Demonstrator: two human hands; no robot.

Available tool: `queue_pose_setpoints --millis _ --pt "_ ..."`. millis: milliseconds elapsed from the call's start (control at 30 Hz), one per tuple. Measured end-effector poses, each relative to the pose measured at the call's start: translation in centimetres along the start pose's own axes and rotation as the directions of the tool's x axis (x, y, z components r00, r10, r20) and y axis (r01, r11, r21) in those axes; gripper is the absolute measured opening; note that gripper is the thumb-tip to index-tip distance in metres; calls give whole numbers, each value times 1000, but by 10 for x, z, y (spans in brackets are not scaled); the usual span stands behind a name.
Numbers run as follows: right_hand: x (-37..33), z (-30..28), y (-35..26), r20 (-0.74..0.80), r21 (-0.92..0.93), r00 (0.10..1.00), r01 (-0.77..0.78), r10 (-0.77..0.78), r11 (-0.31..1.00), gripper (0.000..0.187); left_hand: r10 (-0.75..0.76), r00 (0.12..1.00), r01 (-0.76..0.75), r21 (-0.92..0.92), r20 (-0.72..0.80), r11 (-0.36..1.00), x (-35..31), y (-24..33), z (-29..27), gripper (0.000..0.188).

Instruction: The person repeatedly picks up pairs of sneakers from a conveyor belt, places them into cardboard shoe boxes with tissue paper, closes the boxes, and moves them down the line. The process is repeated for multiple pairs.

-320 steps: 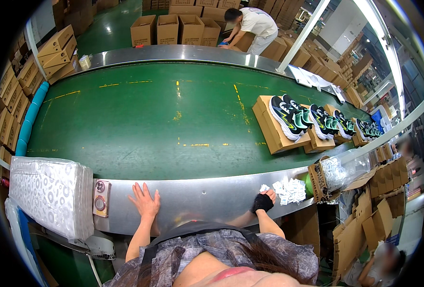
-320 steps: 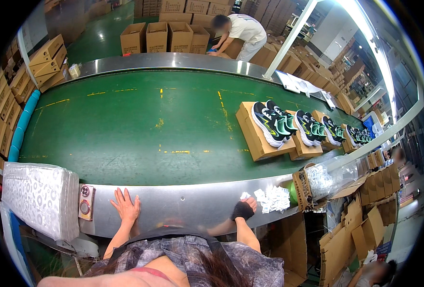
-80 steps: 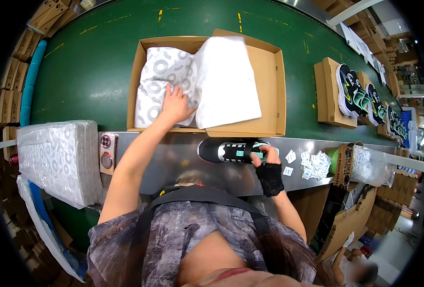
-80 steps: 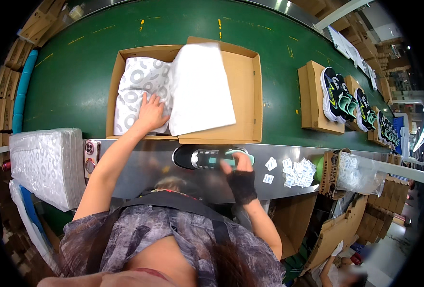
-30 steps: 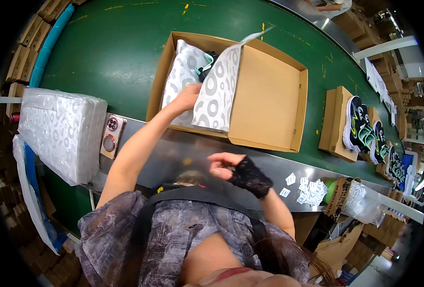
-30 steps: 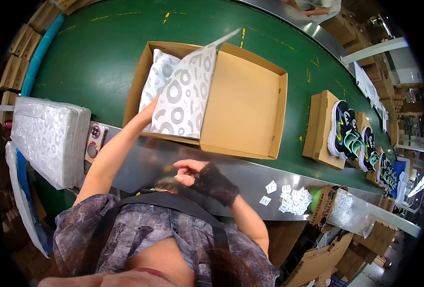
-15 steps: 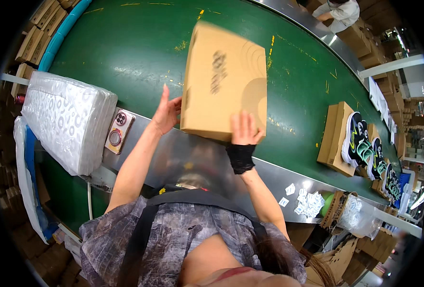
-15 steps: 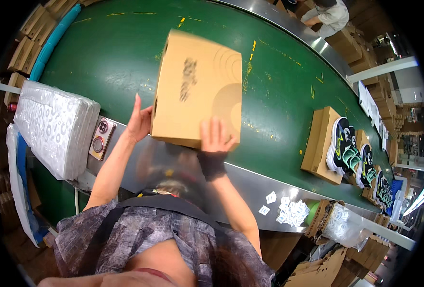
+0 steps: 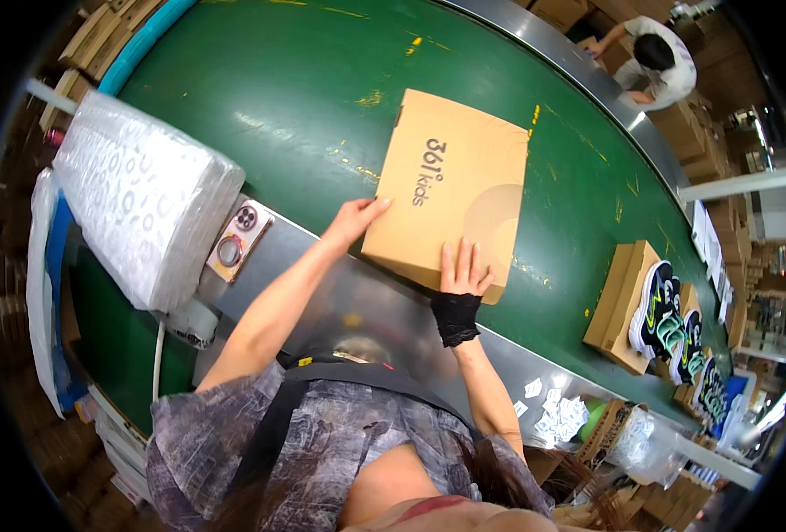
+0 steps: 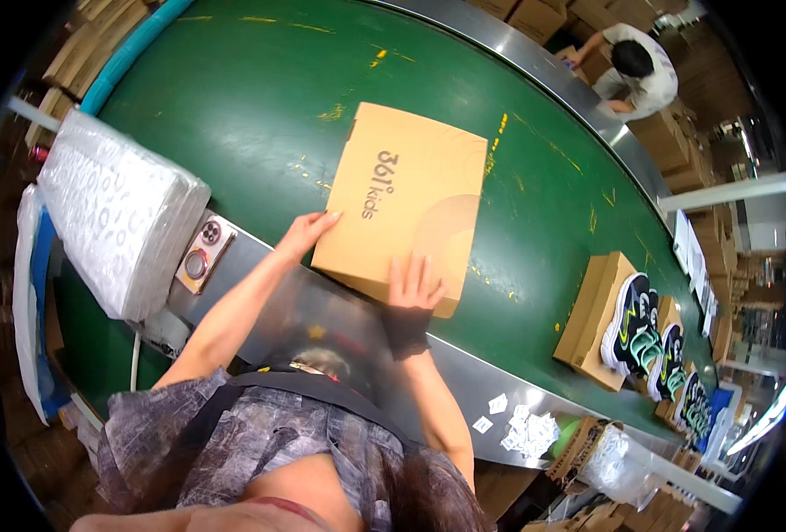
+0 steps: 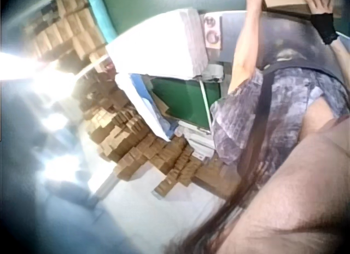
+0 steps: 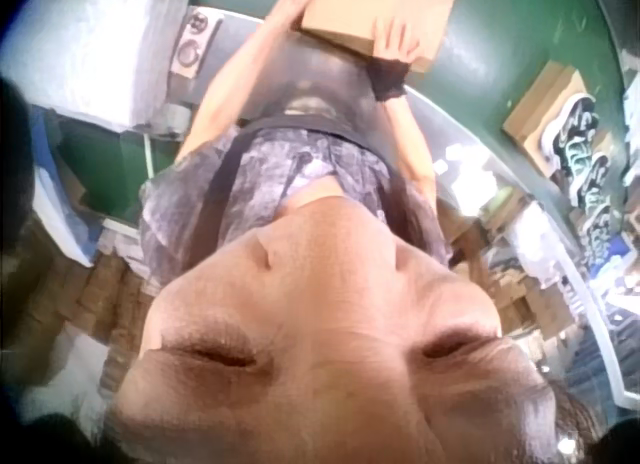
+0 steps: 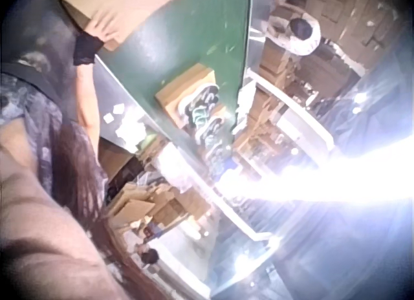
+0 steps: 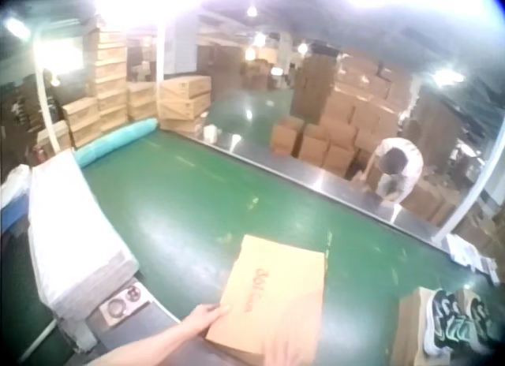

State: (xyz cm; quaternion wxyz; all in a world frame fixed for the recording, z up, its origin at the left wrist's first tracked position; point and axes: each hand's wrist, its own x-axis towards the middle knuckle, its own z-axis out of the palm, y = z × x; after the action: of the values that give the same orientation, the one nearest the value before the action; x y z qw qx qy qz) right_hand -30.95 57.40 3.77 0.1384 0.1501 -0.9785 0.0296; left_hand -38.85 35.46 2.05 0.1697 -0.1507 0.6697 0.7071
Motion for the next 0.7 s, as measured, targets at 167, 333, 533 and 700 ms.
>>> queue_pose_setpoints --millis 167,333,533,700 --pt "16 -68 -6 16 139 997 77 -80 987 56 -126 900 306 -400 416 864 -24 33 -10 62" --pt "-1 -130 -15 -236 8 914 340 -329 940 46 -57 952 216 -529 301 820 -93 3 -24 56" --pt "-34 -147 -12 -413 392 910 200 -22 898 48 456 881 -441 -561 -124 701 -257 15 -107 41" --pt "-102 -80 58 -94 497 970 -148 223 855 47 397 666 -743 -518 -631 424 -330 0 -178 37"
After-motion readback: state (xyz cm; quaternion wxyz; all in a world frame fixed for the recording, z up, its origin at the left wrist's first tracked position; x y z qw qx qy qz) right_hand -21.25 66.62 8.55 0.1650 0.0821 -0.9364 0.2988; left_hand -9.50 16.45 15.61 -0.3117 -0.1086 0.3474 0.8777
